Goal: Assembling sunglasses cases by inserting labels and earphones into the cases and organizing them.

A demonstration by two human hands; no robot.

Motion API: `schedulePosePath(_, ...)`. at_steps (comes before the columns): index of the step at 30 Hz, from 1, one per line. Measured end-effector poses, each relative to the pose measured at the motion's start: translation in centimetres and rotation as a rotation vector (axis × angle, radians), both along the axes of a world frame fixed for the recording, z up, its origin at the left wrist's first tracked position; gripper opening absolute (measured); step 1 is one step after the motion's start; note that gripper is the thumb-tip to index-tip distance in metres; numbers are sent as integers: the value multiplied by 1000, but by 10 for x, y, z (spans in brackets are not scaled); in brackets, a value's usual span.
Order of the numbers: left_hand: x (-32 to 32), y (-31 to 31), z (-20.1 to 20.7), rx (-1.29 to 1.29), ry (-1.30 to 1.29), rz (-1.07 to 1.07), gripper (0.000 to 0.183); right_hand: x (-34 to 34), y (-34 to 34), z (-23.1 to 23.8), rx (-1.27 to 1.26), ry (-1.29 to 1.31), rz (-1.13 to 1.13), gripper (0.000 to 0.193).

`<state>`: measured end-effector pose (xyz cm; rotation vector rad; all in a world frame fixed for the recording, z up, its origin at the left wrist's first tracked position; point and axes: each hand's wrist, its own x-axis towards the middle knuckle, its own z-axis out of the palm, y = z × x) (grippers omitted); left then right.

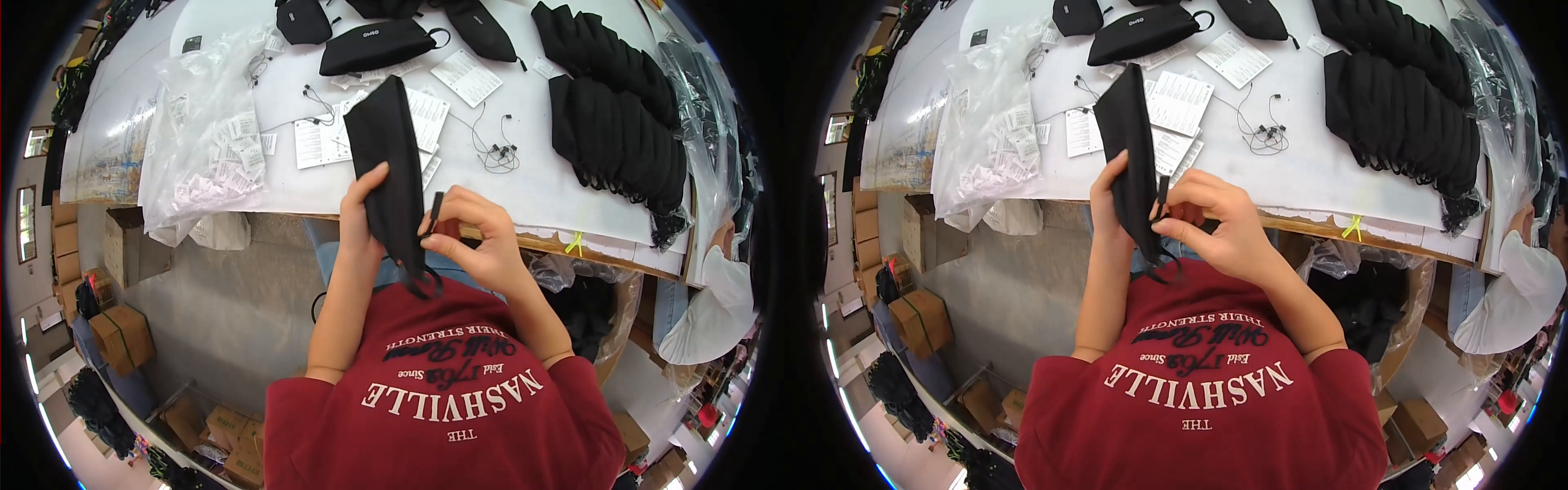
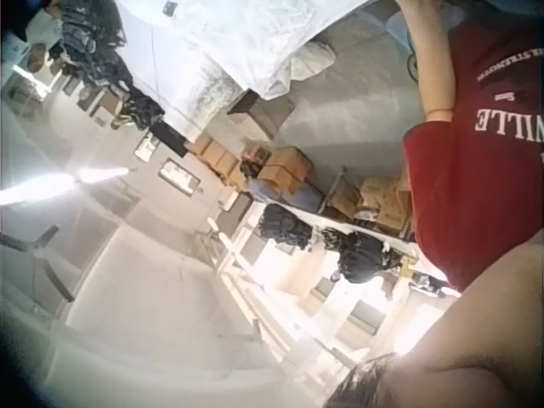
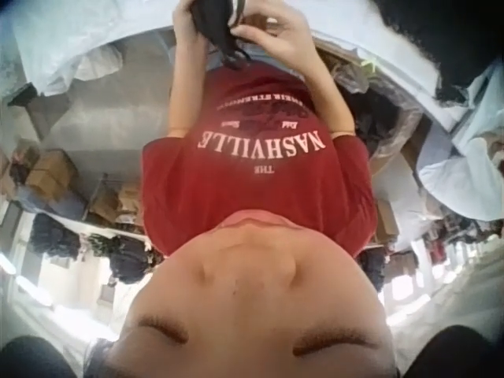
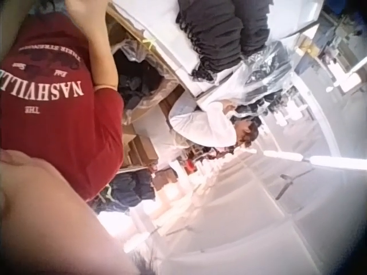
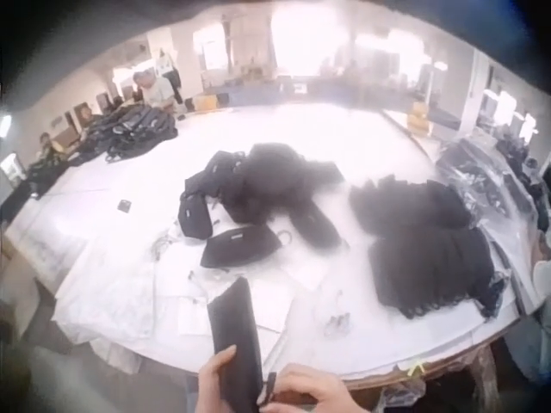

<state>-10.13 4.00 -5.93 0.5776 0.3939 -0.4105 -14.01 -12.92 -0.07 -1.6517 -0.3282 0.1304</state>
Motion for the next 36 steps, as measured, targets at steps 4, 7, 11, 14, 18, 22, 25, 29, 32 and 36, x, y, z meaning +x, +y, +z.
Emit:
schedulePosePath(4,5,5,2,-45,54,54,25,-4,3,-10,58,57,97,14)
schedulePosePath(7,3,7,-4,-54,7,43,25,-7,1,-13,36,35,161,14)
schedulePosePath(11,4,4,0,174,-66,163,26,-3,-7,-10,-32,-27,48,21)
schedulePosePath(14,0,-2,16,252,-92,181,30,0,-11,11,-472,-405,-246,42)
schedulePosePath(18,-15,-3,31,-23,-4,13,36,9,-10,11,-908,-731,-44,57)
schedulePosePath(22,-17,3,27,255,-195,-8,40,23,-31,26,-761,-605,-46,53)
schedulePosePath(25,-10,21,17,1007,-480,110,62,31,-39,29,-372,-371,0,46)
schedulePosePath(29,-10,30,33,641,-622,-2,62,23,-52,33,-165,-75,-30,32)
schedulePosePath(32,-16,43,26,698,-788,-67,48,22,-65,23,16,-41,60,30)
schedulePosePath(36,-15,30,25,684,-837,-192,35,15,-75,11,98,-51,-17,19)
